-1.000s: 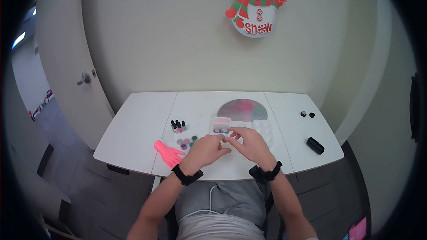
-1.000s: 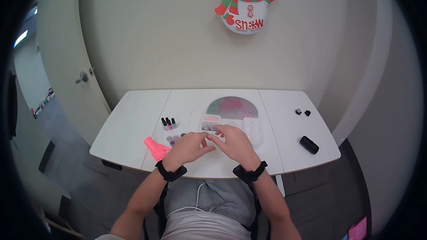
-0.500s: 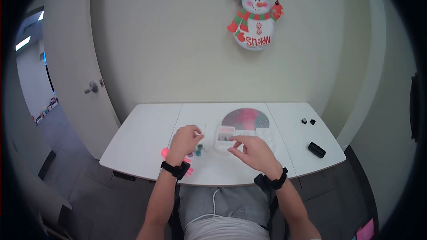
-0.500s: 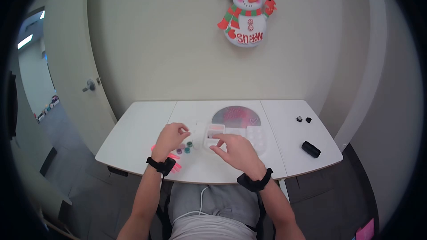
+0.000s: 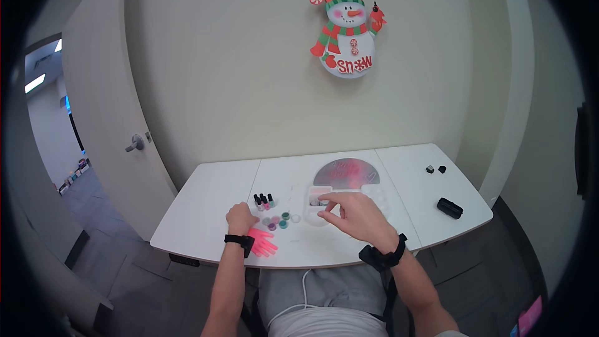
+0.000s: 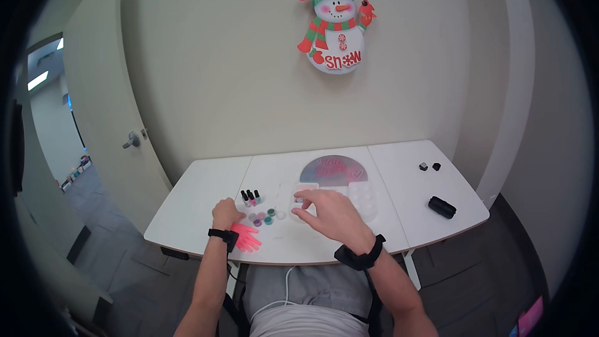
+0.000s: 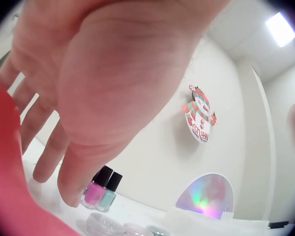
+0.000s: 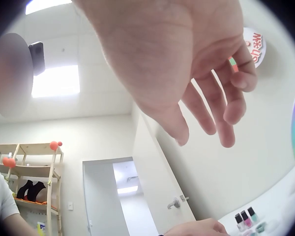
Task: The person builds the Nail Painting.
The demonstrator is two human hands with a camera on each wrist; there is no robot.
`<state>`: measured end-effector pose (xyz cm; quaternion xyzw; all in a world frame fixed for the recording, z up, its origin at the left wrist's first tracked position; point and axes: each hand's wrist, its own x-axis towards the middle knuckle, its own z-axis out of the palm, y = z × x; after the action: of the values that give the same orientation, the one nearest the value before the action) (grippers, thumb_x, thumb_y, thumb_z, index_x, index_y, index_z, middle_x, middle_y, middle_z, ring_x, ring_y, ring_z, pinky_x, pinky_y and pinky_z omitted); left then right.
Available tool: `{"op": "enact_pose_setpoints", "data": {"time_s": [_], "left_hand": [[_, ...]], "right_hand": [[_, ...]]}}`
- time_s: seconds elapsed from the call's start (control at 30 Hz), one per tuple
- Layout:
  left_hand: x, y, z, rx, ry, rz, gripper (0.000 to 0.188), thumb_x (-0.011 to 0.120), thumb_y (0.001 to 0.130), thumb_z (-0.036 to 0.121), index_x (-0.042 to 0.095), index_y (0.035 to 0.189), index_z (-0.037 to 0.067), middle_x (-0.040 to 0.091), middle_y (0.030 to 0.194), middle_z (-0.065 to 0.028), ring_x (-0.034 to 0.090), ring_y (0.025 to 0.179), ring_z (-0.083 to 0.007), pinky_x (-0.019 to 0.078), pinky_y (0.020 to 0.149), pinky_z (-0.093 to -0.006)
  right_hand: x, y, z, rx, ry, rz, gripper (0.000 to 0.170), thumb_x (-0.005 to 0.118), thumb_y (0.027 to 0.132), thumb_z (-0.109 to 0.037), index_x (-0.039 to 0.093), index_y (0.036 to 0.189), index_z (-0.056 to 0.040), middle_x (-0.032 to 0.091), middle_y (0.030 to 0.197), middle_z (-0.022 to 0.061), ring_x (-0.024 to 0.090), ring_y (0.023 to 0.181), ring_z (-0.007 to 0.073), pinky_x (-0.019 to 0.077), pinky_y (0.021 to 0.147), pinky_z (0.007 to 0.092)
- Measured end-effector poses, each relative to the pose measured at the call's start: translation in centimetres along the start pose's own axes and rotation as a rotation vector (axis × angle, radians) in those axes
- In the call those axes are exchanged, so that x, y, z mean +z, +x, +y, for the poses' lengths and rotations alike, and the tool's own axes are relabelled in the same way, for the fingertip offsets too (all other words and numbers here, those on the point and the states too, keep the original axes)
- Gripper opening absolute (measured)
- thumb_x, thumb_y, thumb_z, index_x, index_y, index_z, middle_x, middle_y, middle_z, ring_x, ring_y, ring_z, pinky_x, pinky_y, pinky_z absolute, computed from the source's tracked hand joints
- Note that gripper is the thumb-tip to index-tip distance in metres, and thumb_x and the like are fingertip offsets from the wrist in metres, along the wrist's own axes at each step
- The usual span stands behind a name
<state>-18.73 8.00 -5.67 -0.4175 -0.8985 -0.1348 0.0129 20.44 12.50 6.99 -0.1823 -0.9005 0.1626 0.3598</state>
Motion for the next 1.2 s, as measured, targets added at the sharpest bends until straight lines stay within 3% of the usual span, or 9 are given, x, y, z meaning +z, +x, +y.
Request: {"op": "enact_pose_setpoints", "data": {"time_s": [0.03, 0.1, 0.37, 0.43, 0.5, 0.6, 0.7, 0.93, 1.2], "left_hand": [[-0.1, -0.3, 0.2, -0.015, 0.026, 0.036, 0.045, 0.095, 0.077, 0.03, 0.081, 0.111, 0.003, 0.082, 0.114, -0.0235, 0.08, 0.111, -0.0416, 0.0662, 0.094, -0.0486], [1.3, 0.8, -0.6, -0.027, 0.021, 0.075, 0.045, 0.095, 0.076, 0.028, 0.081, 0.111, 0.003, 0.082, 0.115, -0.0234, 0.08, 0.111, -0.0413, 0.0663, 0.094, -0.0487], [-2.1, 0.6, -1.3, -0.086, -0.061, 0.014, 0.056, 0.093, 0.074, 0.026, 0.075, 0.118, -0.003, 0.081, 0.111, -0.0261, 0.079, 0.111, -0.0428, 0.0664, 0.092, -0.0503], [-4.2, 0.1, -0.7, -0.09, -0.291, 0.158, 0.065, 0.093, 0.075, 0.029, 0.069, 0.125, -0.004, 0.08, 0.114, -0.0291, 0.079, 0.111, -0.0422, 0.0657, 0.092, -0.0496], [-6.6, -1.5, 1.4, -0.102, -0.358, 0.106, 0.068, 0.094, 0.077, 0.03, 0.065, 0.129, -0.002, 0.078, 0.113, -0.0281, 0.08, 0.106, -0.0392, 0.0646, 0.088, -0.0472], [-6.4, -2.7, 5.5, 0.326, -0.634, 0.009, 0.061, 0.093, 0.079, 0.026, 0.065, 0.125, -0.001, 0.074, 0.104, -0.0194, 0.075, 0.096, -0.0345, 0.0617, 0.085, -0.0458], [-4.5, -4.7, 11.7, 0.584, -0.615, -0.026, 0.06, 0.092, 0.079, 0.022, 0.066, 0.128, 0.0, 0.075, 0.11, -0.0204, 0.075, 0.102, -0.0367, 0.0613, 0.09, -0.046], [0.4, -3.2, 18.3, 0.632, -0.305, -0.049, 0.054, 0.087, 0.08, 0.013, 0.07, 0.13, 0.002, 0.074, 0.122, -0.0253, 0.073, 0.115, -0.0435, 0.0605, 0.098, -0.05], [3.2, -0.4, 16.8, 0.907, -0.283, 0.011, 0.04, 0.069, 0.087, -0.008, 0.079, 0.124, 0.002, 0.077, 0.125, -0.0238, 0.073, 0.119, -0.0425, 0.0579, 0.104, -0.0495]], "right_hand": [[-0.1, 0.0, -0.1, 0.002, 0.004, 0.0, 0.04, 0.079, 0.1, -0.032, 0.079, 0.129, -0.0048, 0.083, 0.096, 0.0049, 0.065, 0.065, 0.0226, 0.0528, 0.065, 0.0378], [-0.6, 0.1, -0.5, 0.062, 0.003, -0.063, 0.039, 0.076, 0.102, -0.035, 0.078, 0.127, -0.0051, 0.083, 0.101, 0.0116, 0.078, 0.095, 0.0377, 0.0604, 0.084, 0.0475], [0.1, 0.7, 1.1, 0.077, 0.009, -0.094, 0.038, 0.075, 0.103, -0.035, 0.078, 0.127, -0.005, 0.083, 0.1, 0.0125, 0.078, 0.096, 0.0383, 0.0603, 0.084, 0.0483], [0.4, 0.4, 1.4, 0.092, 0.005, -0.097, 0.038, 0.074, 0.104, -0.034, 0.078, 0.127, -0.0048, 0.083, 0.1, 0.0133, 0.078, 0.096, 0.0388, 0.0602, 0.084, 0.0487], [0.5, 0.3, 2.2, 0.108, -0.006, -0.113, 0.037, 0.072, 0.105, -0.034, 0.078, 0.125, -0.0043, 0.082, 0.1, 0.0164, 0.077, 0.095, 0.0406, 0.0601, 0.084, 0.0495], [1.8, -0.4, 4.3, 0.056, -0.111, -0.11, 0.037, 0.071, 0.105, -0.035, 0.078, 0.124, -0.004, 0.082, 0.099, 0.0189, 0.077, 0.095, 0.0423, 0.0604, 0.084, 0.0511], [3.3, -1.3, 6.5, 0.085, -0.208, -0.229, 0.044, 0.072, 0.104, -0.039, 0.076, 0.132, -0.0057, 0.08, 0.11, 0.0205, 0.075, 0.106, 0.0416, 0.0596, 0.09, 0.0523], [8.2, -4.4, 10.5, 0.045, -0.499, -0.493, 0.078, 0.075, 0.101, -0.053, 0.055, 0.157, -0.0034, 0.069, 0.139, 0.0214, 0.064, 0.133, 0.0396, 0.0482, 0.115, 0.0532], [7.9, -3.8, 10.4, 0.214, -0.382, -0.553, 0.07, 0.077, 0.101, -0.046, 0.06, 0.142, 0.0086, 0.069, 0.135, 0.0224, 0.065, 0.128, 0.0425, 0.0554, 0.108, 0.0506]]}}
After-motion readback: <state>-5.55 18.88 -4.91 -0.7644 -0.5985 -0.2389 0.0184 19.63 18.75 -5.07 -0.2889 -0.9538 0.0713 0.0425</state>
